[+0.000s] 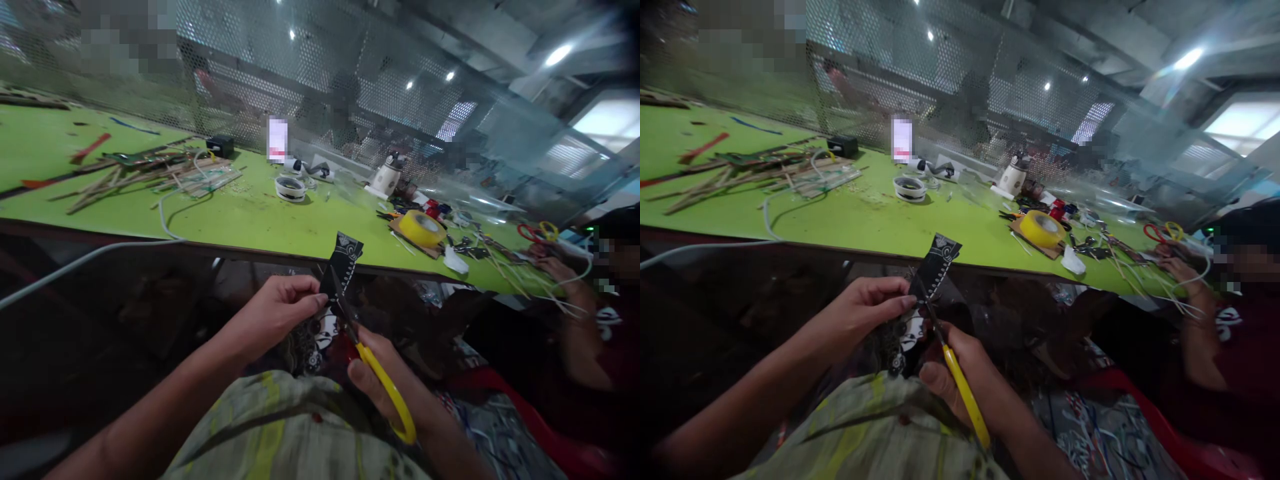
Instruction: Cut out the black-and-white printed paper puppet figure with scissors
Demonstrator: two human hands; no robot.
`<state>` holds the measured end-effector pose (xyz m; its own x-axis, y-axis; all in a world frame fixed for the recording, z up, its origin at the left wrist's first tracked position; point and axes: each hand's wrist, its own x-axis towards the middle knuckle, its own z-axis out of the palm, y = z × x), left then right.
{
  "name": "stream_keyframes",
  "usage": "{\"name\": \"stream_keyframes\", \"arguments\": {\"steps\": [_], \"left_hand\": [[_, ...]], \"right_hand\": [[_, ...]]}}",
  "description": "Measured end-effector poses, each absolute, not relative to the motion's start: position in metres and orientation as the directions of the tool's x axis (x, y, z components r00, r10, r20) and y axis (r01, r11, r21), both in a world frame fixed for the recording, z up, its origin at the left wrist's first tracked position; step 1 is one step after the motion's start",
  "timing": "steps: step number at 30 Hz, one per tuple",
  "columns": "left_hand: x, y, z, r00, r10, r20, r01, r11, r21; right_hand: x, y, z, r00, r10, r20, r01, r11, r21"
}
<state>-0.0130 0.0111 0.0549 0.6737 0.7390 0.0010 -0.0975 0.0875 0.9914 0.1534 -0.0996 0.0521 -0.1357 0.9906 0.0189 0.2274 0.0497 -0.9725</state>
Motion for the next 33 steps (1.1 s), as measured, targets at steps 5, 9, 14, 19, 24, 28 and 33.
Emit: {"name": "stream_keyframes", "arguments": {"steps": [5,9,14,19,24,28,33], "left_hand": [[-0.015,0.014,0.056,0.688,0.726,-0.010,-0.046,0.057,0.997],[-0.016,0.015,0.057,0.702,0.712,-0.007,-0.037,0.046,0.998],[-0.019,0.017,0.056,0.722,0.691,-0.033,-0.078,0.130,0.988],[-0.022,0.017,0.054,0.745,0.666,-0.049,-0.102,0.186,0.977],[-0.025,0.017,0.057,0.761,0.647,-0.056,-0.114,0.219,0.969],[-0.026,0.018,0.058,0.765,0.637,-0.090,-0.091,0.246,0.965],[-0.028,0.019,0.061,0.762,0.637,-0.120,-0.051,0.243,0.969]], "right_hand": [[0.159,-0.099,0.060,-0.184,0.982,0.029,0.266,0.079,-0.961],[0.159,-0.099,0.064,-0.192,0.981,0.035,0.280,0.088,-0.956],[0.163,-0.100,0.055,-0.159,0.987,0.016,0.296,0.063,-0.953],[0.167,-0.099,0.046,-0.136,0.991,-0.003,0.330,0.042,-0.943],[0.164,-0.098,0.047,-0.145,0.989,0.032,0.234,0.066,-0.970],[0.164,-0.098,0.042,-0.139,0.990,0.002,0.179,0.027,-0.983],[0.165,-0.097,0.028,0.021,1.000,-0.003,0.139,-0.005,-0.990]]}}
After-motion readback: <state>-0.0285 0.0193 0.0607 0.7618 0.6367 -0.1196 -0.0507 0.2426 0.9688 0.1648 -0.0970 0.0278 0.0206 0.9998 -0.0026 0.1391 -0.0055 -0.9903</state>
